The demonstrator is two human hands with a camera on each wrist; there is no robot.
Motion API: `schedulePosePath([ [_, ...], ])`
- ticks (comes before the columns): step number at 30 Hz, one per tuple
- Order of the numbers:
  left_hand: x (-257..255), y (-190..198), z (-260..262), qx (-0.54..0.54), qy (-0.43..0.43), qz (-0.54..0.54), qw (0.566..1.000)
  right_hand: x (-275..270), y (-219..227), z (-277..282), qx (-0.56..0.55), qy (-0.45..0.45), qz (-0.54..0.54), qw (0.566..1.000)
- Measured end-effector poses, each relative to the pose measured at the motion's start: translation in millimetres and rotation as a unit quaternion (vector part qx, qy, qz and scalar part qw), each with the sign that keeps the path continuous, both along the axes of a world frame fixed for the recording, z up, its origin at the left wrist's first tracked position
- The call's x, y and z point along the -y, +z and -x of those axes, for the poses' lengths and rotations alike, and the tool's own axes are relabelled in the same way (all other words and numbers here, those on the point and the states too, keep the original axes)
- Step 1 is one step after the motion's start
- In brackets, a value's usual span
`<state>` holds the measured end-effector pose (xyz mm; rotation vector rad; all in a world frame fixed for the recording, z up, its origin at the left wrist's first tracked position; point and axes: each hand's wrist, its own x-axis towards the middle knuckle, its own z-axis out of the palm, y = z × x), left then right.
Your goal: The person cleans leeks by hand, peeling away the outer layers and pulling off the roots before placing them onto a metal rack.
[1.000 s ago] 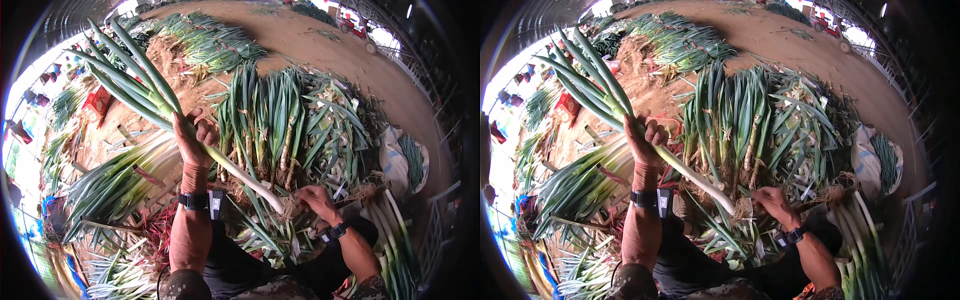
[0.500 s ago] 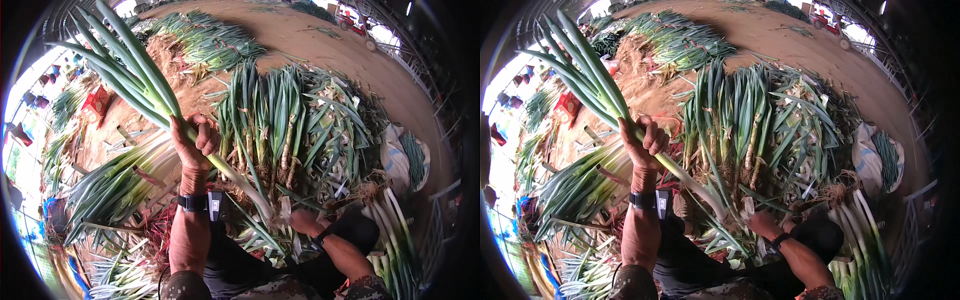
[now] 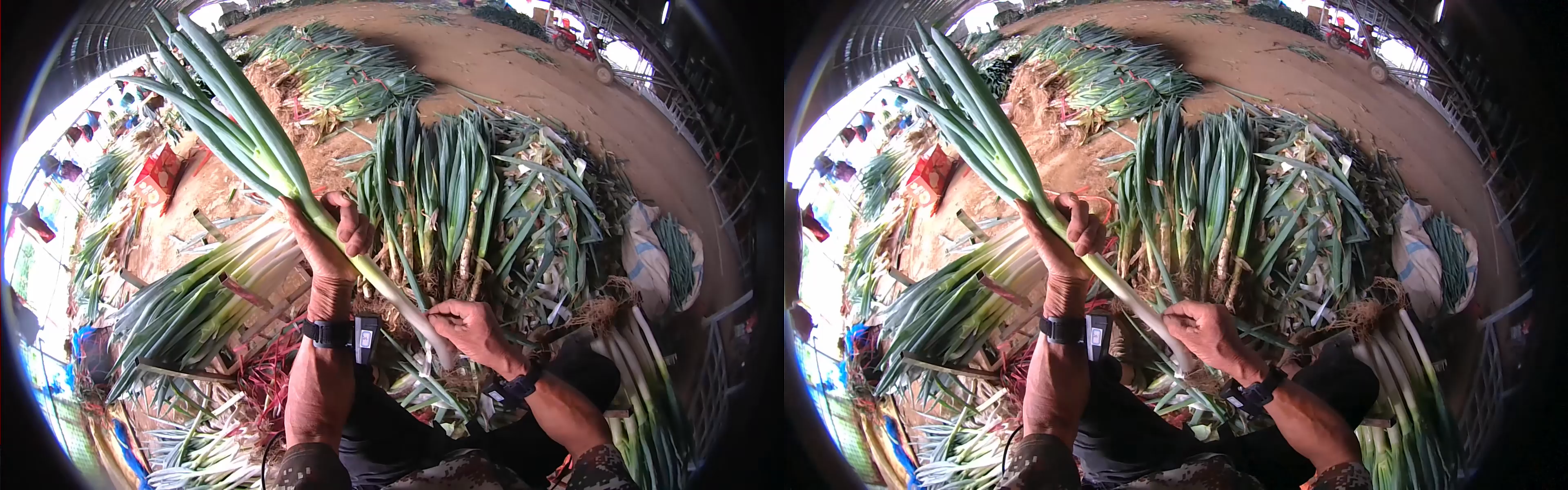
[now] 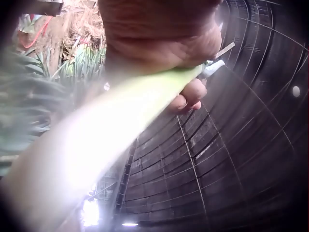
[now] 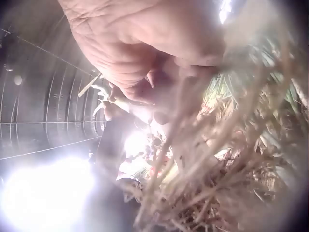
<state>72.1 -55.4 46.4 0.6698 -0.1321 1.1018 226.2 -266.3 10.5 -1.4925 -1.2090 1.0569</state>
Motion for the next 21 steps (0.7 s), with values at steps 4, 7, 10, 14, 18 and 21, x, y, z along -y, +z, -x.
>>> schedulePosePath([
  [4,-1.1,-2.1,0.8,-0.004,0.027,0.020,0.999,0.8,9.4,2.0,0.006,-0.001,0.000,1.000],
  [7,-1.4,-1.7,0.8,-0.014,0.038,0.029,0.999,0.6,15.1,2.1,0.098,0.003,-0.012,0.995],
  [10,1.2,-0.4,1.1,-0.032,0.049,0.050,0.997,-2.3,8.2,3.0,0.154,0.003,-0.069,0.986],
  [14,0.1,-3.0,-2.2,-0.026,0.040,0.018,0.999,-3.7,3.2,4.5,0.198,0.004,-0.112,0.974],
  [18,1.8,-2.6,-4.1,-0.049,0.064,0.023,0.997,-7.2,14.2,11.9,0.126,-0.025,-0.071,0.989],
  [21,6.2,-2.0,-9.0,-0.060,0.072,0.037,0.995,-15.0,17.0,14.5,0.111,-0.030,-0.121,0.986],
])
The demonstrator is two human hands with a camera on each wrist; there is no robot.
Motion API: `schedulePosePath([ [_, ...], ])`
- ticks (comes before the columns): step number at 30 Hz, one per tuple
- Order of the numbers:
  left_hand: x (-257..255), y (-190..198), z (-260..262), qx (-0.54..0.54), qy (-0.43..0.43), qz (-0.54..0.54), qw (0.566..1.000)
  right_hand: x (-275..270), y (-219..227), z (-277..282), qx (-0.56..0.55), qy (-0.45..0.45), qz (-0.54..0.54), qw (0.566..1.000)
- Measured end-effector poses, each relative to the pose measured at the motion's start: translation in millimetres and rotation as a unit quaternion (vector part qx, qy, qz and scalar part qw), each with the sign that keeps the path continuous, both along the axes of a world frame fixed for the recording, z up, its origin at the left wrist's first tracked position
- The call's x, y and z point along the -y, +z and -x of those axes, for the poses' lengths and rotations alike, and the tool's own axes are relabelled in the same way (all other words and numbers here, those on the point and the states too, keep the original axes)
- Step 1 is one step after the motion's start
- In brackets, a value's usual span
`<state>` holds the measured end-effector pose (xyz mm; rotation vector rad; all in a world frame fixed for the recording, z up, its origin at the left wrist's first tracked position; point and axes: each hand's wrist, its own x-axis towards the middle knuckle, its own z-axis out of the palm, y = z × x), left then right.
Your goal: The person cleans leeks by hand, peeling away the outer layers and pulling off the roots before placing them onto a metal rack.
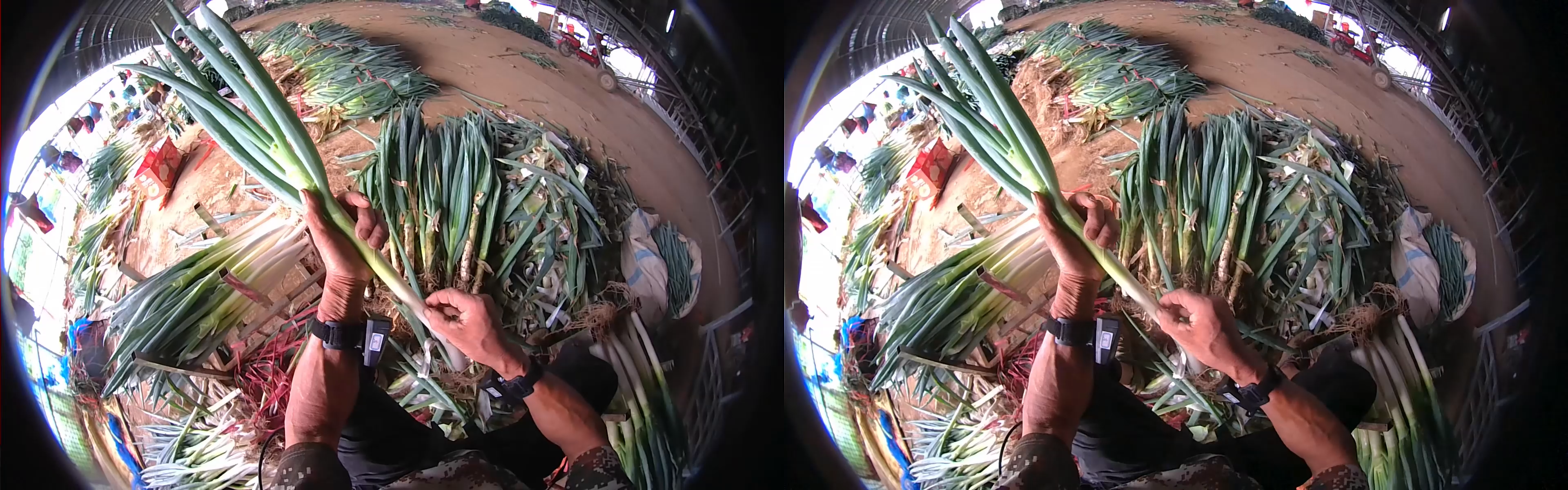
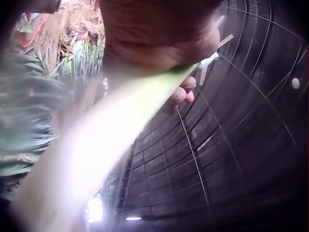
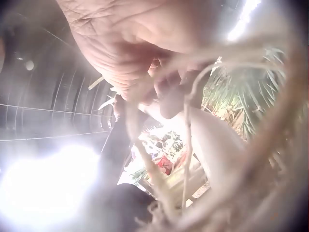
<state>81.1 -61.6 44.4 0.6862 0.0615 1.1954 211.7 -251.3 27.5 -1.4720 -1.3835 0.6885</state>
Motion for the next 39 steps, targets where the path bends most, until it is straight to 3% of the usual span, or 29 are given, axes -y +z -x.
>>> schedulePosePath([
  [5,1.5,0.3,-3.4,0.007,0.000,0.004,1.000,-5.4,-2.2,-4.5,0.101,-0.008,-0.049,0.994],
  [11,5.3,2.1,-4.5,0.008,-0.017,-0.001,1.000,-4.8,-8.3,-8.7,0.077,-0.005,-0.001,0.997],
  [14,6.3,1.7,-6.1,0.016,-0.029,-0.011,0.999,-6.3,-12.0,-6.3,-0.023,-0.025,0.005,0.999],
  [17,9.1,0.2,-7.4,0.027,-0.040,-0.007,0.999,-3.9,2.4,-6.3,-0.054,0.027,0.041,0.997],
  [20,6.0,-4.3,-8.2,0.036,-0.048,-0.029,0.998,1.4,3.4,-9.9,0.019,0.111,0.099,0.989],
  [21,6.3,-2.9,-7.9,0.039,-0.052,-0.039,0.997,0.2,-13.0,-10.2,-0.066,0.141,0.160,0.975],
  [24,29.5,8.4,-21.1,-0.037,-0.008,-0.001,0.999,10.7,-14.9,-4.6,-0.126,0.093,0.225,0.962],
  [28,44.0,-1.5,-26.3,-0.270,-0.161,-0.127,0.941,8.3,-11.1,-4.6,-0.127,-0.026,0.119,0.984],
  [30,59.5,4.6,-29.7,-0.339,-0.210,-0.154,0.904,8.8,-13.5,-9.2,-0.084,-0.055,0.079,0.992],
  [32,65.7,-10.0,-37.1,-0.354,-0.328,-0.151,0.863,9.2,-17.8,-11.8,-0.069,-0.075,0.014,0.995],
  [34,71.6,-26.1,-45.1,-0.363,-0.239,-0.295,0.851,10.7,-24.7,-16.9,-0.111,-0.069,0.047,0.990],
  [37,64.3,-2.9,-37.0,-0.253,-0.170,-0.159,0.939,13.4,-15.3,-17.1,-0.137,-0.069,0.068,0.986],
  [38,53.1,-3.2,-36.6,-0.136,-0.152,-0.094,0.974,14.1,-16.0,-16.8,-0.118,-0.078,0.058,0.988],
  [39,44.4,-3.4,-34.3,-0.144,-0.092,-0.068,0.983,16.0,-18.5,-15.9,-0.097,-0.086,0.050,0.990],
])
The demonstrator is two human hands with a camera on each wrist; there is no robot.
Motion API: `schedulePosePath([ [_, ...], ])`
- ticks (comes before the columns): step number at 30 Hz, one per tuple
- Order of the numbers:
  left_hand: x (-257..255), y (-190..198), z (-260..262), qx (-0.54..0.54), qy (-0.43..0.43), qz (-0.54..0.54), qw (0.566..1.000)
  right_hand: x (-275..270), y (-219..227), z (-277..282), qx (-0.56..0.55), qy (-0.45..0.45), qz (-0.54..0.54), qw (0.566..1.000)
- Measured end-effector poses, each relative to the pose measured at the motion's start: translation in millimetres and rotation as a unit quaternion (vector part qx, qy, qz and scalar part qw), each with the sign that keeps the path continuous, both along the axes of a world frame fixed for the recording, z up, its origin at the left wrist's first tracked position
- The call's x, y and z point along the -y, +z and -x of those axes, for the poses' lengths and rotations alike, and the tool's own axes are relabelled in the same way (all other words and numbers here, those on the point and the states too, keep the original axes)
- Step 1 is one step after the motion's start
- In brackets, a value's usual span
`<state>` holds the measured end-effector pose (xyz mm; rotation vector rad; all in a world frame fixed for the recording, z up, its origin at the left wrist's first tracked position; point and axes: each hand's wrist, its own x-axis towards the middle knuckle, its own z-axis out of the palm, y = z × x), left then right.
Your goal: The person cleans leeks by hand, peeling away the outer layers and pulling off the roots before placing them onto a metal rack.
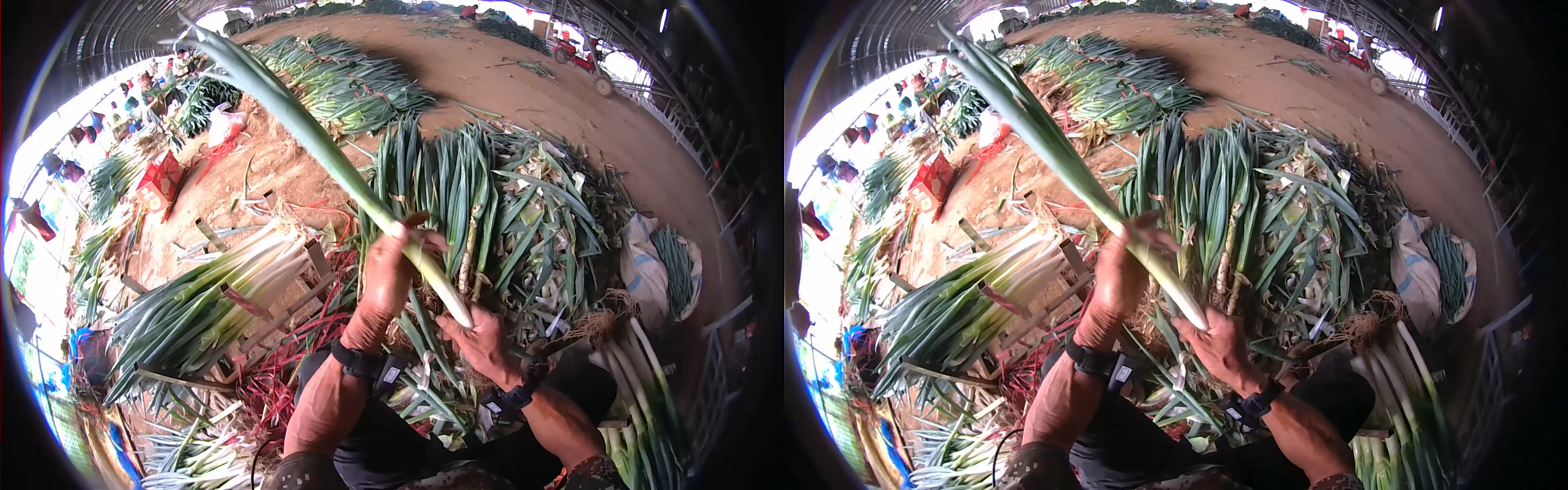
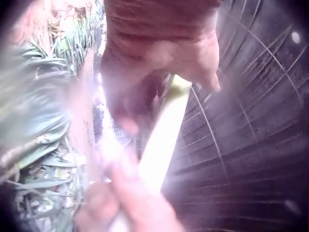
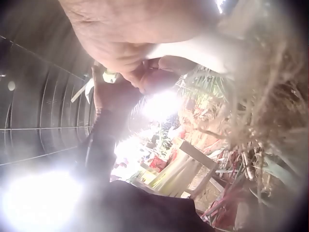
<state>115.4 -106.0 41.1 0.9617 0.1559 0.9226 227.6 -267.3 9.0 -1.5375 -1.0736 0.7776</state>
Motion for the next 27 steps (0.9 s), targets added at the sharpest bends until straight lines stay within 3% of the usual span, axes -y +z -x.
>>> schedulePosePath([
  [1,-6.4,-2.4,1.0,-0.005,0.065,0.018,0.998,2.5,-3.5,1.0,0.022,-0.007,-0.005,1.000],
  [2,-10.7,-4.2,-1.0,-0.022,0.067,0.005,0.997,1.5,-10.3,-0.3,0.086,-0.002,-0.027,0.996],
  [3,-1.2,-5.1,-5.0,-0.075,0.095,0.051,0.991,2.1,-14.4,-1.9,0.079,-0.013,-0.023,0.997],
  [7,13.6,-29.6,-11.9,-0.109,-0.079,0.008,0.991,-2.8,-17.3,-7.1,0.109,-0.049,-0.055,0.991],
  [9,18.2,-7.8,-9.7,-0.210,-0.098,-0.058,0.971,-0.7,-20.4,-14.0,0.124,-0.057,-0.034,0.990],
  [12,22.7,-1.7,-9.3,-0.209,-0.041,-0.096,0.972,3.3,-13.1,-13.3,0.079,-0.049,-0.022,0.995],
  [15,-6.4,6.6,-1.6,0.017,0.010,0.082,0.996,3.7,-27.7,-14.8,0.009,-0.018,-0.001,1.000],
  [17,-13.4,2.1,3.0,-0.024,0.066,0.092,0.993,3.9,-30.9,-16.1,-0.019,0.009,-0.006,1.000],
  [19,-14.9,-2.3,5.4,-0.023,0.047,0.079,0.995,-6.8,-20.5,-17.6,-0.023,0.036,-0.031,0.999],
  [20,-12.3,-0.3,6.0,-0.026,0.039,0.077,0.996,-11.2,8.2,-17.1,-0.027,0.042,-0.020,0.999],
  [21,-9.4,1.5,5.1,-0.029,0.030,0.076,0.996,-23.0,1.2,-19.3,-0.040,0.021,-0.091,0.995],
  [24,-4.2,-1.5,-1.5,-0.034,0.019,0.075,0.996,-34.0,20.0,-23.6,-0.138,0.036,-0.085,0.986],
  [27,-5.1,-6.2,-4.8,-0.040,0.012,0.070,0.997,-37.3,14.8,-24.7,-0.101,-0.007,-0.067,0.993],
])
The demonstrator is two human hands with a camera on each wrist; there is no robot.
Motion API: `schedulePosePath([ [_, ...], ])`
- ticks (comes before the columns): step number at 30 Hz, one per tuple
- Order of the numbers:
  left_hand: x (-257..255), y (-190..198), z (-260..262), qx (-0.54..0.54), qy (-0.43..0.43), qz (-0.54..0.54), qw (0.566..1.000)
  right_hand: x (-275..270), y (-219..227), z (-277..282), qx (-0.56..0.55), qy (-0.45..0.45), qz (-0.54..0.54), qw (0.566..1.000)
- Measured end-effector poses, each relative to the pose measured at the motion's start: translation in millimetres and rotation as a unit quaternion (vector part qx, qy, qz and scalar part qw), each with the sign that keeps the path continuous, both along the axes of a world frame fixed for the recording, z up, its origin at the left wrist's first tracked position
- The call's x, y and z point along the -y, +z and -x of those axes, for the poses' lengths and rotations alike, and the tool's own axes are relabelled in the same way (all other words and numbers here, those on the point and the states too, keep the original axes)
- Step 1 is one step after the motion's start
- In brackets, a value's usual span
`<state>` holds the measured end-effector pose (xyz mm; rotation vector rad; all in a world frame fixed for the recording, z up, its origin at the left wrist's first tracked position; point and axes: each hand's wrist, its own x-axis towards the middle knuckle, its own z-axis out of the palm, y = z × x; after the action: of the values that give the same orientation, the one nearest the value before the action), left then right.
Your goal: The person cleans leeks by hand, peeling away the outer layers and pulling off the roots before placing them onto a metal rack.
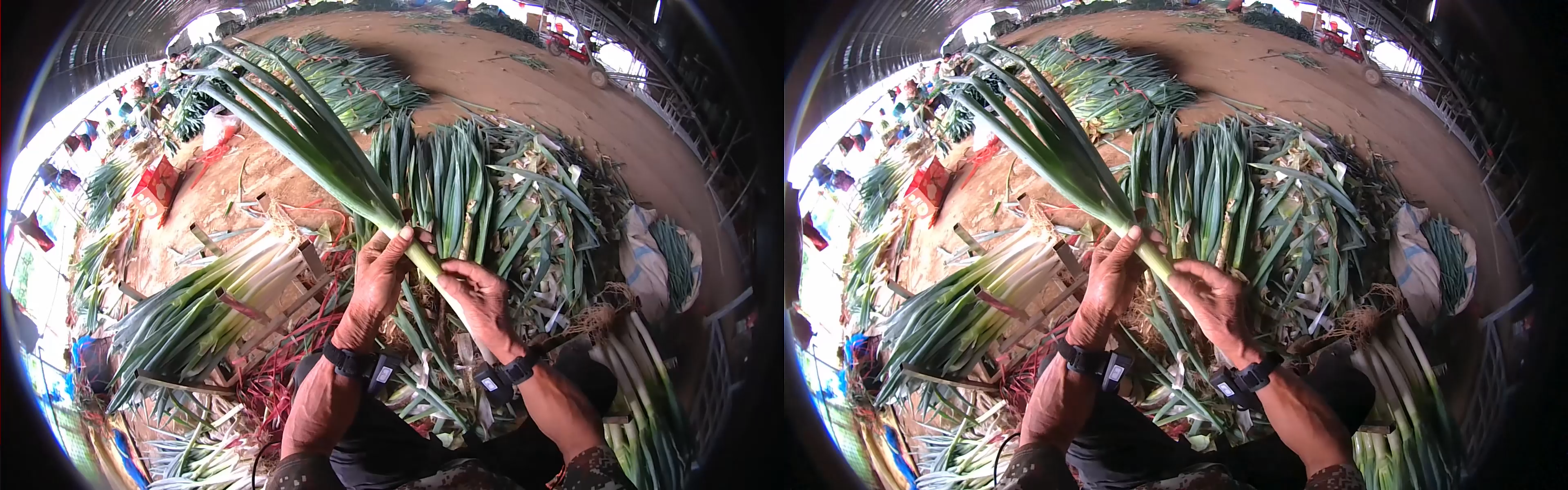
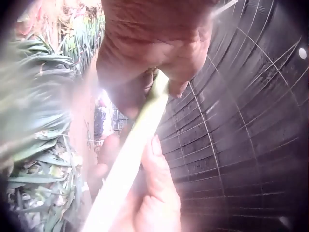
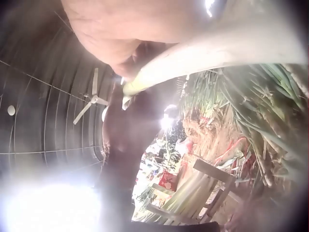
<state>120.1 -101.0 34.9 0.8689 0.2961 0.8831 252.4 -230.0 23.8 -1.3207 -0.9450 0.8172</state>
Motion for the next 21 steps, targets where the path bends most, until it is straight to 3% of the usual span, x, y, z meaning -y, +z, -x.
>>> schedulePosePath([
  [4,-0.4,-0.2,2.7,-0.002,0.020,0.010,1.000,-0.6,-14.3,0.1,-0.006,-0.038,-0.105,0.994],
  [5,-1.4,-0.1,3.6,-0.006,0.029,0.013,0.999,2.8,-11.2,0.7,-0.066,-0.023,-0.103,0.992],
  [8,-3.4,-1.2,4.8,-0.001,0.044,0.022,0.999,4.1,1.8,-1.7,-0.051,-0.021,-0.097,0.994],
  [13,-3.2,-2.9,3.8,0.014,0.023,0.016,1.000,-2.3,11.7,-5.5,0.031,0.045,0.025,0.998],
  [17,-2.9,-4.3,4.2,0.003,0.018,0.016,1.000,-3.8,5.8,-0.9,0.038,0.011,-0.068,0.997],
  [21,-3.8,-1.0,4.5,-0.004,0.033,0.003,0.999,8.9,12.3,2.1,-0.010,0.006,-0.066,0.998],
])
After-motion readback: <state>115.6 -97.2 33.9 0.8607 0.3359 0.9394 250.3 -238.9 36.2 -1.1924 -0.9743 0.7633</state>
